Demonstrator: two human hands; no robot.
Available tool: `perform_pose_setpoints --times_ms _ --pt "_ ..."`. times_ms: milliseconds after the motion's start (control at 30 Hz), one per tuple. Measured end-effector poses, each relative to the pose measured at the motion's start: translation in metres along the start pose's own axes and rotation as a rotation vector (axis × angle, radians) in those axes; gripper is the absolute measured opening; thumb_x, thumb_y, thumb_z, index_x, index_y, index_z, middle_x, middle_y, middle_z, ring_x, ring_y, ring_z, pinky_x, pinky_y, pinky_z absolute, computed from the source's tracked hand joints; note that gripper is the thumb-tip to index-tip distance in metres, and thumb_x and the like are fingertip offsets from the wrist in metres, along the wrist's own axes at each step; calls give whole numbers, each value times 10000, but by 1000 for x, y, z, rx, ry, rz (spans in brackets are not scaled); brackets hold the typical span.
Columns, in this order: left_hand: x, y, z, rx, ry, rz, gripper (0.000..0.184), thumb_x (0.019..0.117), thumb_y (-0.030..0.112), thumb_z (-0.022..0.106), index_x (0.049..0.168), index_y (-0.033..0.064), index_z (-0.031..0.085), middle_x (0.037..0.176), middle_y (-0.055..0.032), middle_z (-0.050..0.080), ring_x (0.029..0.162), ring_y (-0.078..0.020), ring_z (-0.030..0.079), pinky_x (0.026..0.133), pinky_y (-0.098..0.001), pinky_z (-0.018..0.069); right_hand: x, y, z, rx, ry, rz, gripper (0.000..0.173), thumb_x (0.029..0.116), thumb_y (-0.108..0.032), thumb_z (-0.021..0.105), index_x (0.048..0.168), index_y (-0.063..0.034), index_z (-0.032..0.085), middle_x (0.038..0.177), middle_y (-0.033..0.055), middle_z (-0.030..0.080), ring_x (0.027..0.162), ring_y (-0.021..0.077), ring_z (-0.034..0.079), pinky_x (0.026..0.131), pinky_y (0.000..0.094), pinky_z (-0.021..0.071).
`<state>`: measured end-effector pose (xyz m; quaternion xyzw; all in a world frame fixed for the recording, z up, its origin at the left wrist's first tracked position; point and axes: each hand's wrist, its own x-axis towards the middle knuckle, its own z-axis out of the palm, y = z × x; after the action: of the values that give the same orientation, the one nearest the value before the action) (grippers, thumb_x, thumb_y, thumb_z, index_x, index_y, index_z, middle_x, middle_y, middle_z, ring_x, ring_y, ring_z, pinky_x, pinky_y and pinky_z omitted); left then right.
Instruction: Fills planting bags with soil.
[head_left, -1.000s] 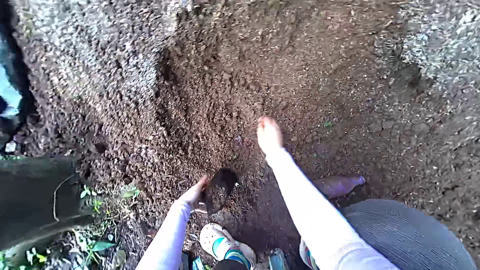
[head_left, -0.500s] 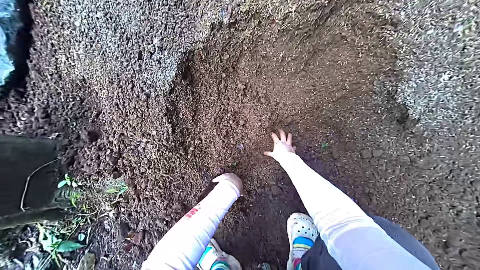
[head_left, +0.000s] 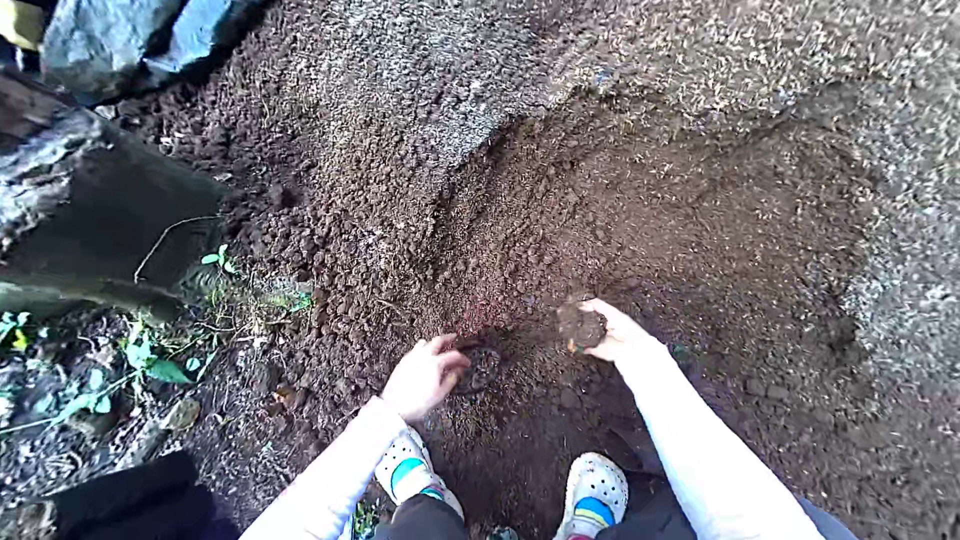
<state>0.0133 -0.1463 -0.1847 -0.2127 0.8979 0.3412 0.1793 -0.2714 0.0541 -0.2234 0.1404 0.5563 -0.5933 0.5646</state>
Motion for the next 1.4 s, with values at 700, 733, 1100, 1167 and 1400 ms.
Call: perform_pose_setpoints --times_ms 700,733,1100,1167,1400 --pt "5 -23 54 -501 103 89 645 956 -43 540 1578 43 393 1688 -81 304 1530 -218 355 1237 -413 318 -62 83 146 -277 167 183 338 1061 -221 527 1387 -147 474 1119 130 641 899 249 687 717 393 601" --pt "5 -24 54 -509 102 95 638 962 -39 540 1578 37 390 1685 -89 309 1531 -218 353 1240 -410 310 -62 85 146 -299 195 141 388 1050 -144 542 1417 -157 417 1075 111 619 831 210 670 662 359 585" --pt "3 -27 54 -538 122 56 600 991 -6 530 1574 62 409 1663 -90 356 1513 -230 386 1233 -430 321 -48 109 148 -47 -55 -138 292 1020 48 430 1282 -81 443 1072 156 697 900 298 746 752 448 649" --pt "2 -29 52 -552 99 41 642 976 -5 545 1591 76 382 1679 -72 325 1530 -217 353 1244 -430 298 -43 104 139 53 -64 -195 272 1004 60 382 1219 -79 471 1044 146 729 818 227 762 645 316 643" --pt "4 -25 52 -545 80 51 645 987 -2 530 1603 89 363 1692 -50 298 1538 -203 336 1244 -419 297 -43 116 149 -162 52 -276 221 1104 -114 421 1320 -122 462 803 27 640 556 80 593 474 207 494"
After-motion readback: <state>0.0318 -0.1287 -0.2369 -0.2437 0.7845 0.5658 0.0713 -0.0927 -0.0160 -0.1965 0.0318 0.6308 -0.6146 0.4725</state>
